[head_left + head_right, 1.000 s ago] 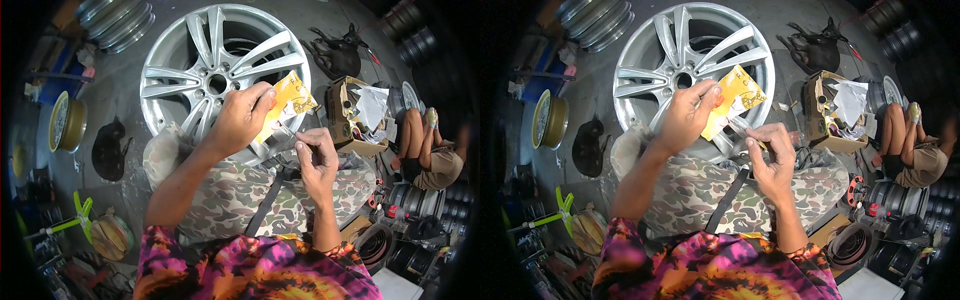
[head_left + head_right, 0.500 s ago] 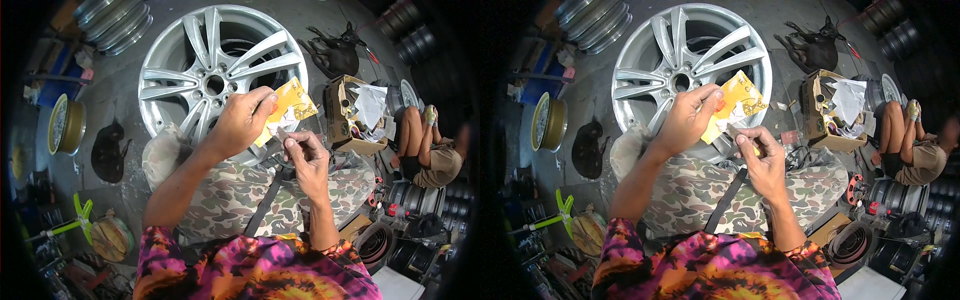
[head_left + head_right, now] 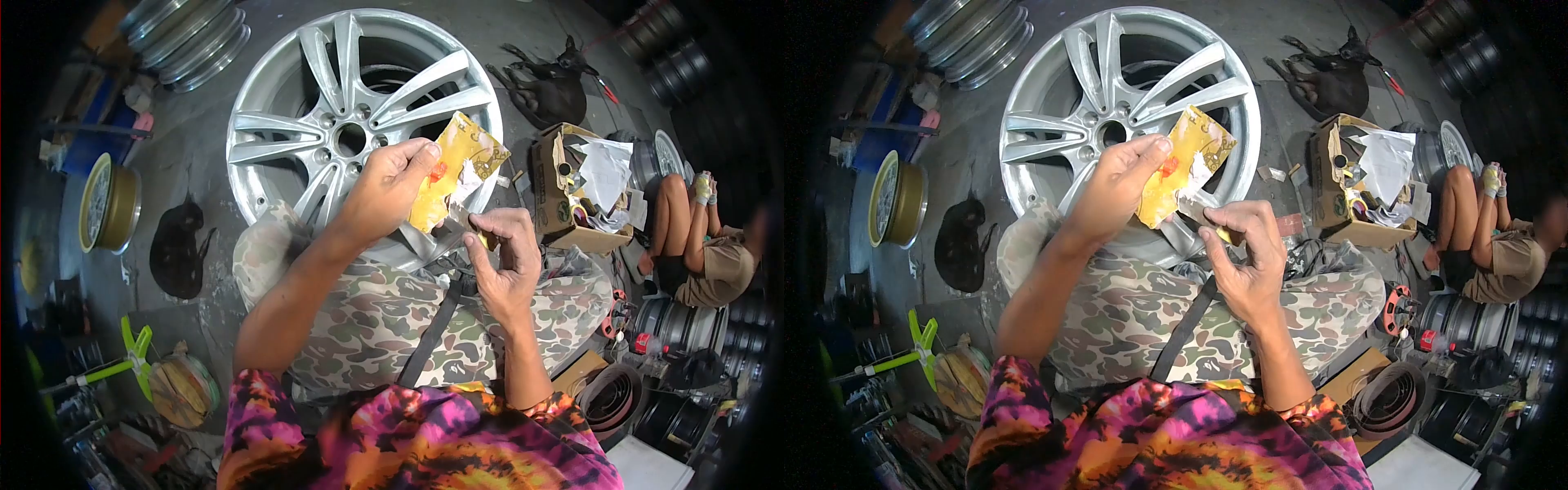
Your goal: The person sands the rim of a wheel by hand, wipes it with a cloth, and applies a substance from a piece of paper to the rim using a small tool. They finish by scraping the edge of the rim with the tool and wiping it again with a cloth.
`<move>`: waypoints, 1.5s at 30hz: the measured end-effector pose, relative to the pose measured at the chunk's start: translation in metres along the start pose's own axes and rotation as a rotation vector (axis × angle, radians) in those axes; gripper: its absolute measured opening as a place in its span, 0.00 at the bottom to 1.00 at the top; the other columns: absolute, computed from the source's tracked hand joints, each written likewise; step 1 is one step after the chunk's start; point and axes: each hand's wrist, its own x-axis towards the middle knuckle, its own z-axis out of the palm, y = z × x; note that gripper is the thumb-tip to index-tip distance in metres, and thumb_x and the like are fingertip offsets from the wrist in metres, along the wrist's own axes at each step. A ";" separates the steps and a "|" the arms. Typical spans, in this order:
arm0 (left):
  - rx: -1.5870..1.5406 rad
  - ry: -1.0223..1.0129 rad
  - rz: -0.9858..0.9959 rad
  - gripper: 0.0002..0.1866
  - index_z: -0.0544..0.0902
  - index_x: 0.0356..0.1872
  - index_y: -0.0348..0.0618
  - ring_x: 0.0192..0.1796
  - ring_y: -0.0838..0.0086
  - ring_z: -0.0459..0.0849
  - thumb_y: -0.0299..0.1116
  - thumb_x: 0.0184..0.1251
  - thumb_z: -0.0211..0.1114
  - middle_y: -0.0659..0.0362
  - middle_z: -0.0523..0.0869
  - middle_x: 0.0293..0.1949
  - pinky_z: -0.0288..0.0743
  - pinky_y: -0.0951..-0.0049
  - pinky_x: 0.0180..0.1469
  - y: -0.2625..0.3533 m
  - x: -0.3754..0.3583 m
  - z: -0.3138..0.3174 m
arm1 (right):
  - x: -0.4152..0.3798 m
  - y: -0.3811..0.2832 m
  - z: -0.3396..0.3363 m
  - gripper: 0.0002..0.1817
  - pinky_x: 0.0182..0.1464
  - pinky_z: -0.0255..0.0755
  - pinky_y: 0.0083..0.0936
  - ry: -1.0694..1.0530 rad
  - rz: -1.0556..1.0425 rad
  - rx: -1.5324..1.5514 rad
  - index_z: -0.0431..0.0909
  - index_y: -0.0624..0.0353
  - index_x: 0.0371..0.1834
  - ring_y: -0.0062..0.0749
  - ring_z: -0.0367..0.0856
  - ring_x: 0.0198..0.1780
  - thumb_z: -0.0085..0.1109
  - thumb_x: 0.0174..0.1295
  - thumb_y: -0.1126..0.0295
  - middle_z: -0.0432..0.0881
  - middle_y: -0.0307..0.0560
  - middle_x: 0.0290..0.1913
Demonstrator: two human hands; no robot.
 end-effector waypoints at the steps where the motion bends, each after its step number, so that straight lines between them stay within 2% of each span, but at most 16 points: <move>1: 0.027 0.015 0.019 0.17 0.81 0.50 0.32 0.39 0.86 0.86 0.40 0.87 0.54 0.62 0.88 0.38 0.81 0.82 0.42 -0.002 0.001 -0.001 | -0.002 0.001 -0.001 0.12 0.45 0.75 0.23 -0.004 -0.011 -0.029 0.85 0.62 0.46 0.30 0.82 0.42 0.73 0.59 0.81 0.83 0.47 0.45; 3: 0.056 0.026 0.038 0.18 0.82 0.50 0.32 0.39 0.86 0.85 0.40 0.87 0.54 0.62 0.88 0.38 0.81 0.82 0.42 -0.007 0.003 -0.001 | -0.003 -0.002 -0.007 0.12 0.44 0.76 0.23 -0.025 0.001 -0.022 0.86 0.62 0.46 0.31 0.82 0.42 0.72 0.59 0.82 0.83 0.47 0.44; 5: 0.268 0.092 0.190 0.17 0.82 0.48 0.31 0.39 0.87 0.84 0.39 0.87 0.54 0.61 0.88 0.37 0.79 0.82 0.42 -0.012 0.005 -0.002 | -0.003 -0.001 -0.014 0.11 0.44 0.76 0.24 -0.046 0.011 -0.015 0.86 0.62 0.45 0.32 0.83 0.42 0.72 0.59 0.82 0.83 0.47 0.43; 9: 0.452 0.127 0.220 0.17 0.81 0.46 0.32 0.37 0.89 0.79 0.38 0.87 0.53 0.63 0.85 0.34 0.75 0.81 0.41 -0.006 0.003 0.000 | 0.003 -0.005 -0.023 0.10 0.45 0.77 0.26 -0.067 -0.026 -0.057 0.88 0.63 0.45 0.34 0.84 0.42 0.70 0.60 0.82 0.83 0.49 0.41; 11: 0.528 0.187 0.322 0.15 0.80 0.39 0.30 0.29 0.80 0.72 0.33 0.84 0.56 0.54 0.81 0.25 0.72 0.69 0.34 -0.003 0.002 0.006 | 0.008 -0.010 -0.023 0.11 0.45 0.77 0.27 -0.052 -0.012 -0.062 0.88 0.63 0.45 0.35 0.84 0.42 0.70 0.60 0.82 0.83 0.49 0.41; 14: 0.604 0.188 0.369 0.14 0.80 0.40 0.30 0.29 0.78 0.72 0.32 0.83 0.56 0.51 0.81 0.25 0.72 0.68 0.34 -0.001 0.002 0.007 | 0.015 -0.012 -0.019 0.11 0.45 0.77 0.27 -0.074 -0.058 -0.100 0.88 0.64 0.46 0.35 0.84 0.41 0.68 0.61 0.82 0.83 0.50 0.40; 18: 0.636 0.165 0.370 0.14 0.80 0.40 0.29 0.29 0.78 0.73 0.32 0.83 0.56 0.50 0.81 0.25 0.72 0.67 0.35 -0.001 0.002 0.008 | 0.016 -0.011 -0.020 0.11 0.44 0.77 0.27 -0.156 -0.051 -0.101 0.88 0.65 0.48 0.35 0.84 0.40 0.67 0.62 0.82 0.83 0.50 0.40; 26: 0.590 0.247 0.170 0.17 0.79 0.36 0.33 0.32 0.83 0.75 0.36 0.85 0.54 0.59 0.82 0.29 0.73 0.73 0.38 0.016 0.002 0.007 | 0.016 0.006 -0.053 0.07 0.45 0.78 0.31 -0.406 0.122 0.054 0.86 0.66 0.45 0.32 0.85 0.41 0.62 0.69 0.78 0.86 0.49 0.40; 27: 0.592 0.276 0.147 0.17 0.79 0.36 0.33 0.32 0.84 0.74 0.36 0.85 0.53 0.60 0.82 0.28 0.72 0.74 0.38 0.018 0.004 0.005 | 0.017 0.011 -0.065 0.07 0.45 0.78 0.31 -0.381 0.131 0.057 0.86 0.66 0.45 0.32 0.85 0.41 0.62 0.69 0.78 0.86 0.49 0.40; 31: 0.781 0.267 0.081 0.18 0.79 0.34 0.33 0.31 0.84 0.75 0.36 0.84 0.54 0.59 0.81 0.27 0.70 0.75 0.35 0.022 0.002 0.003 | 0.033 0.021 -0.133 0.09 0.47 0.78 0.24 -0.022 0.520 0.071 0.80 0.63 0.53 0.24 0.83 0.43 0.56 0.76 0.72 0.86 0.43 0.43; 33: 0.921 0.250 0.025 0.18 0.80 0.32 0.32 0.28 0.82 0.76 0.34 0.83 0.56 0.58 0.81 0.25 0.68 0.75 0.32 0.025 -0.002 0.013 | 0.040 0.044 -0.172 0.10 0.45 0.74 0.20 0.099 0.449 -0.021 0.78 0.62 0.55 0.20 0.79 0.40 0.57 0.77 0.69 0.82 0.38 0.42; 37: 0.988 0.217 -0.045 0.16 0.82 0.33 0.31 0.26 0.81 0.77 0.33 0.81 0.58 0.58 0.81 0.24 0.67 0.75 0.31 0.034 -0.004 0.035 | 0.062 0.109 -0.203 0.10 0.43 0.67 0.16 0.191 0.448 -0.031 0.80 0.61 0.46 0.15 0.72 0.37 0.64 0.74 0.65 0.78 0.34 0.39; 40: 1.013 0.272 -0.007 0.14 0.86 0.38 0.30 0.25 0.82 0.77 0.31 0.81 0.60 0.60 0.83 0.23 0.67 0.75 0.29 0.037 0.000 0.043 | 0.069 0.164 -0.176 0.15 0.42 0.68 0.20 -0.115 0.659 0.066 0.84 0.62 0.40 0.16 0.70 0.35 0.70 0.70 0.59 0.76 0.32 0.32; 41: 1.042 0.266 -0.020 0.14 0.86 0.38 0.30 0.25 0.82 0.77 0.31 0.81 0.60 0.60 0.83 0.23 0.67 0.75 0.29 0.039 0.005 0.050 | 0.069 0.181 -0.141 0.16 0.41 0.67 0.20 -0.162 0.681 0.121 0.85 0.62 0.39 0.16 0.69 0.35 0.73 0.68 0.57 0.75 0.32 0.30; 43: 1.037 0.356 -0.003 0.18 0.79 0.29 0.32 0.24 0.83 0.66 0.35 0.80 0.58 0.64 0.72 0.20 0.58 0.73 0.28 0.038 0.011 0.063 | 0.068 0.196 -0.096 0.18 0.38 0.65 0.20 -0.194 0.626 0.077 0.88 0.61 0.41 0.15 0.68 0.33 0.74 0.67 0.55 0.75 0.31 0.28; 45: 1.034 0.327 -0.029 0.18 0.80 0.30 0.32 0.24 0.83 0.66 0.35 0.80 0.58 0.64 0.72 0.20 0.57 0.73 0.29 0.042 0.014 0.066 | 0.074 0.194 -0.069 0.20 0.34 0.61 0.19 -0.201 0.609 0.258 0.88 0.62 0.41 0.13 0.66 0.30 0.76 0.65 0.53 0.74 0.30 0.25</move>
